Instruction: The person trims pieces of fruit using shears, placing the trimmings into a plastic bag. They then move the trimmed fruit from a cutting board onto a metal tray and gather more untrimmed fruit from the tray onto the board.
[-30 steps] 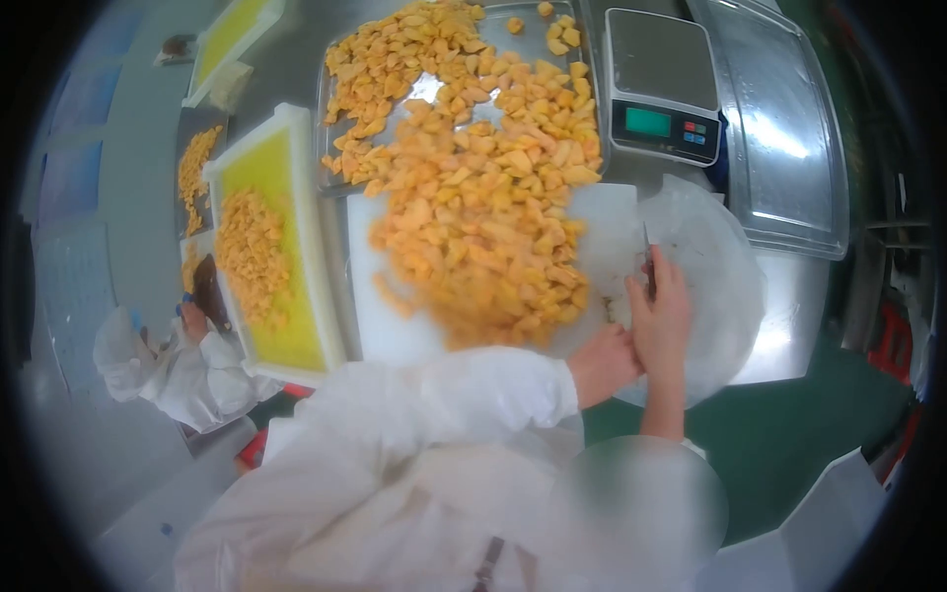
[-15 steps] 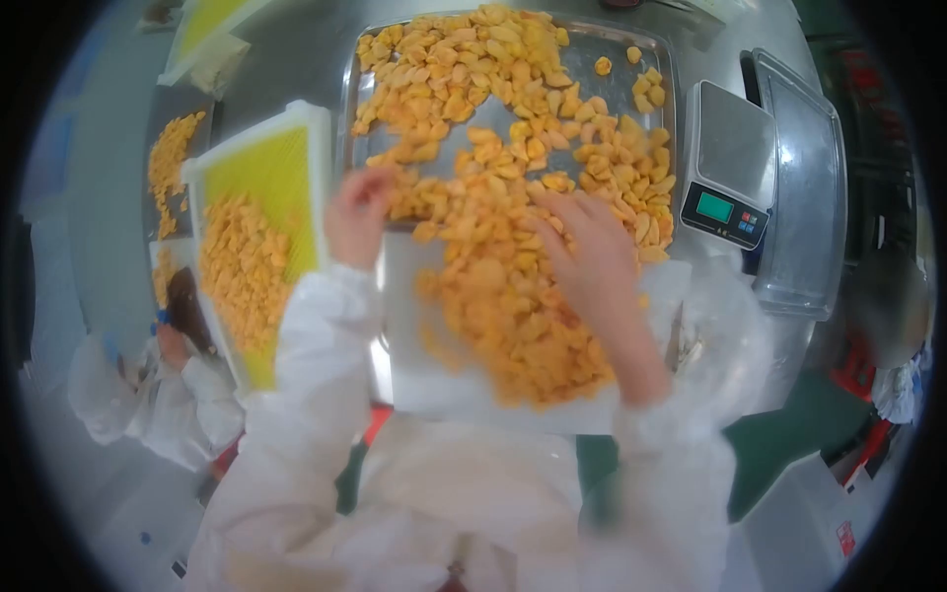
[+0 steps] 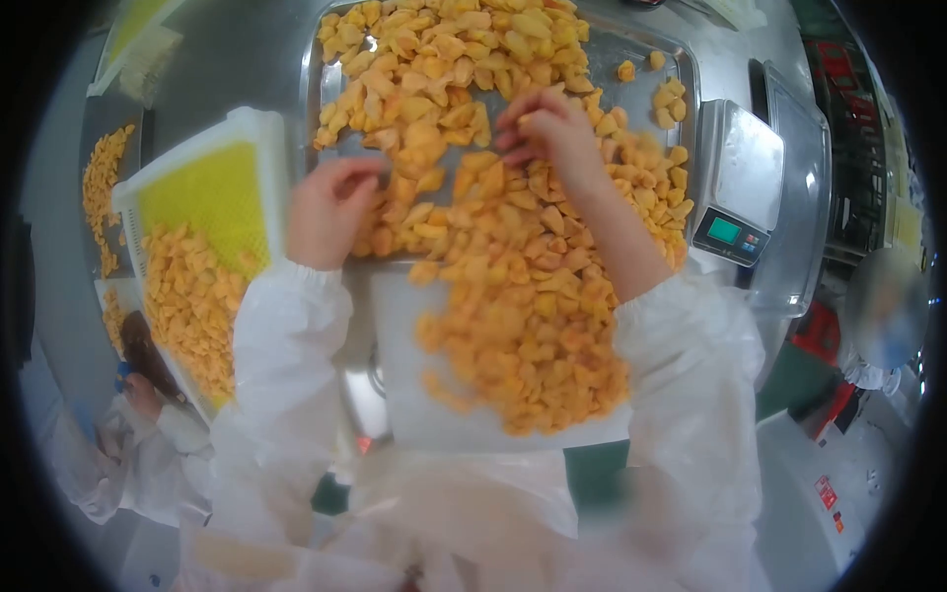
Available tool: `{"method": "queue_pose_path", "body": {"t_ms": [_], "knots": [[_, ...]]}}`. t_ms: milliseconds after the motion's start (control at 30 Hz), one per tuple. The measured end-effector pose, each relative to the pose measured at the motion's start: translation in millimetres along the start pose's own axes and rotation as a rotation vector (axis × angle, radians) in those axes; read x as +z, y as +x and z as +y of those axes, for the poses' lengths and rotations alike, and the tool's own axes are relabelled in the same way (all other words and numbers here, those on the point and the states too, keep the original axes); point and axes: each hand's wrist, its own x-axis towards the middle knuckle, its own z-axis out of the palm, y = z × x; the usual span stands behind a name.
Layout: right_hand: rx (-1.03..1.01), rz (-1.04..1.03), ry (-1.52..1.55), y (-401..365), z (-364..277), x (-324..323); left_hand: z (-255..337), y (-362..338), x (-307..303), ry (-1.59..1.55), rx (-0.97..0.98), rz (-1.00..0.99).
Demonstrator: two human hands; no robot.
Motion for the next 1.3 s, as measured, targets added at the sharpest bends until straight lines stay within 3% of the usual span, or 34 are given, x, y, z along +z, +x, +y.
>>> {"method": "queue_pose_path", "body": {"t_ms": [67, 200, 267, 333, 400, 433, 533, 667, 767, 867, 967, 1067, 1167, 1267, 1300], "knots": [[-0.112, 0.058, 0.097, 10.0, -13.6, 7.8, 15.3, 10.3, 7.2, -0.060, 0.188, 0.157], [-0.676, 0.273, -1.037, 41.5, -6.4, 37.2, 27.2, 45.8, 36.6, 0.086, 0.426, 0.231], [-0.638, 0.233, -0.962, 45.0, -1.8, 36.1, 17.9, 54.4, 43.0, 0.249, 0.455, 0.189], [-0.504, 0.136, -0.877, 28.7, -2.7, 27.9, 14.8, 40.0, 37.6, 0.202, 0.253, 0.087], [-0.087, 0.077, -0.479, 3.0, -9.8, 12.4, -1.1, 26.8, 30.0, 0.099, 0.071, -0.006], [0.118, 0.045, -0.277, -7.0, -12.3, 4.1, -6.5, 18.8, 29.4, -0.171, -0.050, -0.008], [0.228, 0.150, 0.175, -20.3, -11.3, -14.7, -13.4, 12.4, 13.4, -0.833, -0.360, 0.087], [0.071, 0.086, -0.133, -13.5, -12.0, -4.9, -14.3, 3.3, -7.8, -1.117, -0.434, 0.001], [-0.418, 0.200, -0.631, 3.7, -9.8, 21.4, -17.9, 2.5, -13.4, -1.158, -0.443, -0.125], [-0.827, 0.330, -1.088, 38.4, 2.1, 23.0, -13.9, 6.5, -17.7, -1.131, -0.464, -0.045], [-0.683, 0.194, -1.203, 44.4, -0.7, 16.7, -9.7, 10.9, -30.6, -0.977, -0.486, -0.064], [-0.415, 0.060, -1.106, 27.3, -5.9, 5.9, -19.2, 25.7, -42.2, -1.108, -0.448, -0.167], [-0.325, 0.191, -0.882, 21.3, -14.0, 15.4, -13.1, 51.6, -22.0, -0.729, -0.260, -0.176], [-0.576, 0.224, -1.058, 35.8, -11.9, 32.1, 23.1, 69.2, 25.7, 0.052, 0.051, 0.175], [-0.562, 0.193, -1.085, 40.3, -11.2, 34.3, 25.4, 72.7, 33.6, 0.163, 0.116, 0.208]]}}
